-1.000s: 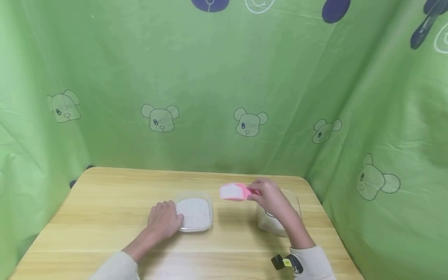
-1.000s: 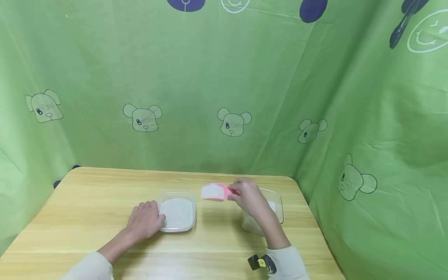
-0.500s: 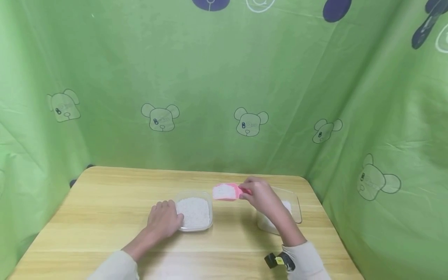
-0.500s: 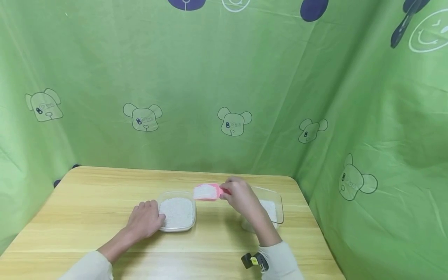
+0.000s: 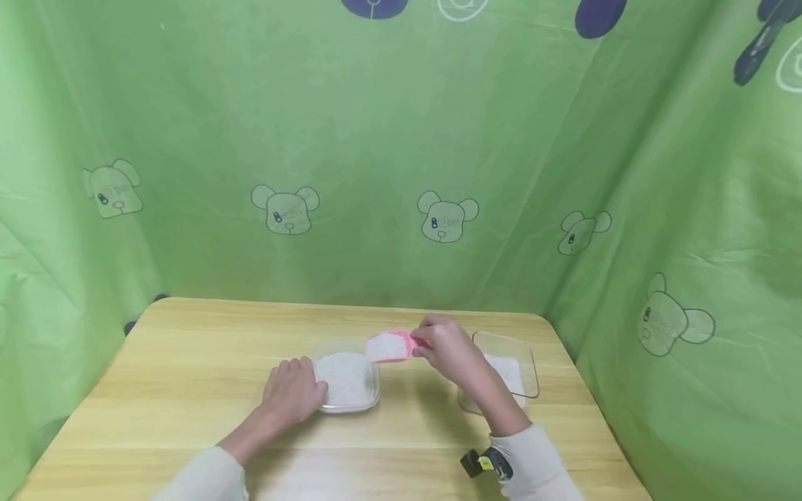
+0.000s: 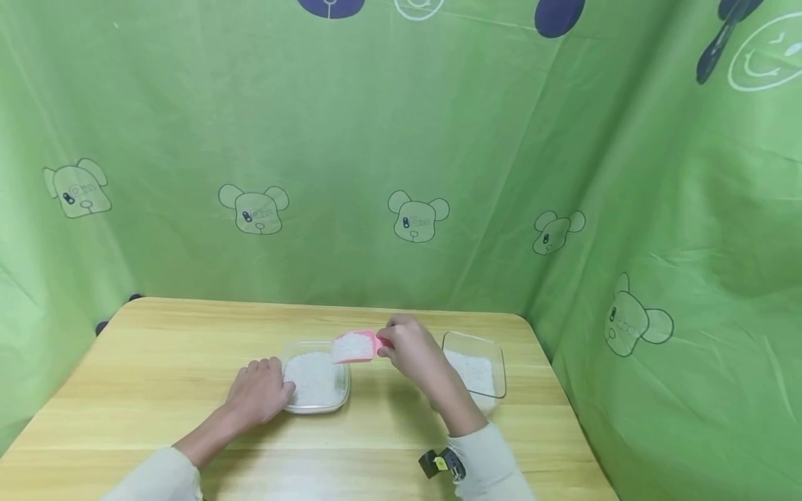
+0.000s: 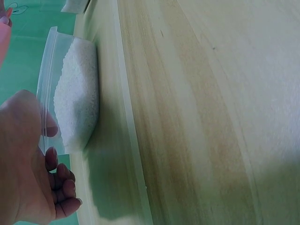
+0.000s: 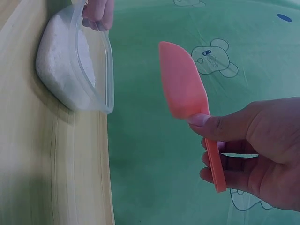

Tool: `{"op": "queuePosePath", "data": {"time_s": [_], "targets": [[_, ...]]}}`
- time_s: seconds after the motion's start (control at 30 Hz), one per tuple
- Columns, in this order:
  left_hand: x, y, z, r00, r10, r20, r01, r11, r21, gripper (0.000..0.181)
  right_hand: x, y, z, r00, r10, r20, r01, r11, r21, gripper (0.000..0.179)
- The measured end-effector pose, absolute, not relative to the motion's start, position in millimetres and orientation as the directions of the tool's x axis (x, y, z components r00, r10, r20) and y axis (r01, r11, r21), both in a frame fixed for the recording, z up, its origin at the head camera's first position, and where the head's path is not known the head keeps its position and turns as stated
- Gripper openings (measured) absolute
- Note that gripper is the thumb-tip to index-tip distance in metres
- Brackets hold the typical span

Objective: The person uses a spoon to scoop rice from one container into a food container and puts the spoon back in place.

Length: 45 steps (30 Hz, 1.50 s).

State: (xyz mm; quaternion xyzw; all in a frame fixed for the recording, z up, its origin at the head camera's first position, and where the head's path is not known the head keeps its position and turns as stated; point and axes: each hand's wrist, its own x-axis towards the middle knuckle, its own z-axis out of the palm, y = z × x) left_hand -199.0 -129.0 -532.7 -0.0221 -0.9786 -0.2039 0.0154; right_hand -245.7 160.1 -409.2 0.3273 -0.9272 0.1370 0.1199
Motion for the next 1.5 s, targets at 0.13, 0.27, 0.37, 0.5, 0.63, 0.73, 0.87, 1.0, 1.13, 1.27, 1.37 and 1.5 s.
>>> {"op": "queuePosePath", "data": {"time_s": [0.13,0.27,0.37,0.5,0.63,0.73,0.87,1.0,1.13,1.27,1.37,1.5], "targets": [[-199.5,-130.3,-535.2,-0.998,0.031,0.046,0.047,0.913,0.405,0.026,-245.3,153.8,-409.9,-0.746,-0.587,0.313,-0.651,0.743,-0.158,0.017],[-200.1,-130.7,-536.8,-0.999,0.023,0.035,0.036,0.912,0.409,0.025,-244.9,148.4,-410.5,-0.745,-0.592,0.306,-0.654,0.739,-0.161,0.017],[-200.2,-130.2,-536.6,-0.999,0.024,0.036,0.037,0.910,0.414,0.025,-244.6,145.0,-410.4,-0.751,-0.593,0.290,-0.650,0.742,-0.164,0.017],[-200.3,-129.7,-536.2,-0.999,0.028,0.039,0.042,0.908,0.417,0.026,-244.2,141.7,-409.0,-0.762,-0.591,0.265,-0.640,0.750,-0.165,0.015],[-199.6,-130.3,-536.6,-0.999,0.022,0.038,0.036,0.911,0.410,0.027,-244.1,138.6,-408.5,-0.756,-0.601,0.260,-0.647,0.746,-0.157,0.013],[-199.3,-131.3,-536.4,-0.999,0.022,0.045,0.038,0.914,0.403,0.027,-244.3,136.0,-408.2,-0.750,-0.608,0.262,-0.653,0.744,-0.142,0.012],[-200.3,-131.7,-536.7,-0.999,0.022,0.041,0.036,0.916,0.401,0.028,-244.7,132.5,-409.1,-0.731,-0.625,0.273,-0.668,0.737,-0.104,0.012],[-200.8,-130.9,-535.4,-0.999,0.026,0.033,0.038,0.910,0.413,0.026,-244.6,128.1,-410.3,-0.716,-0.638,0.283,-0.679,0.731,-0.068,0.011],[-201.0,-129.6,-535.3,-0.999,0.032,0.038,0.045,0.908,0.417,0.025,-244.8,123.2,-410.8,-0.717,-0.639,0.279,-0.676,0.735,-0.053,0.009],[-201.4,-129.7,-535.5,-0.999,0.025,0.039,0.039,0.909,0.415,0.025,-247.6,117.5,-412.3,-0.695,-0.655,0.295,-0.690,0.724,-0.019,0.007],[-201.3,-129.9,-534.7,-0.999,0.024,0.036,0.037,0.907,0.419,0.025,-250.1,113.5,-413.9,-0.684,-0.663,0.303,-0.696,0.718,0.000,0.008],[-201.9,-130.3,-535.2,-0.999,0.028,0.037,0.041,0.907,0.419,0.025,-252.9,110.2,-416.4,-0.688,-0.664,0.293,-0.692,0.722,0.008,0.008]]}}
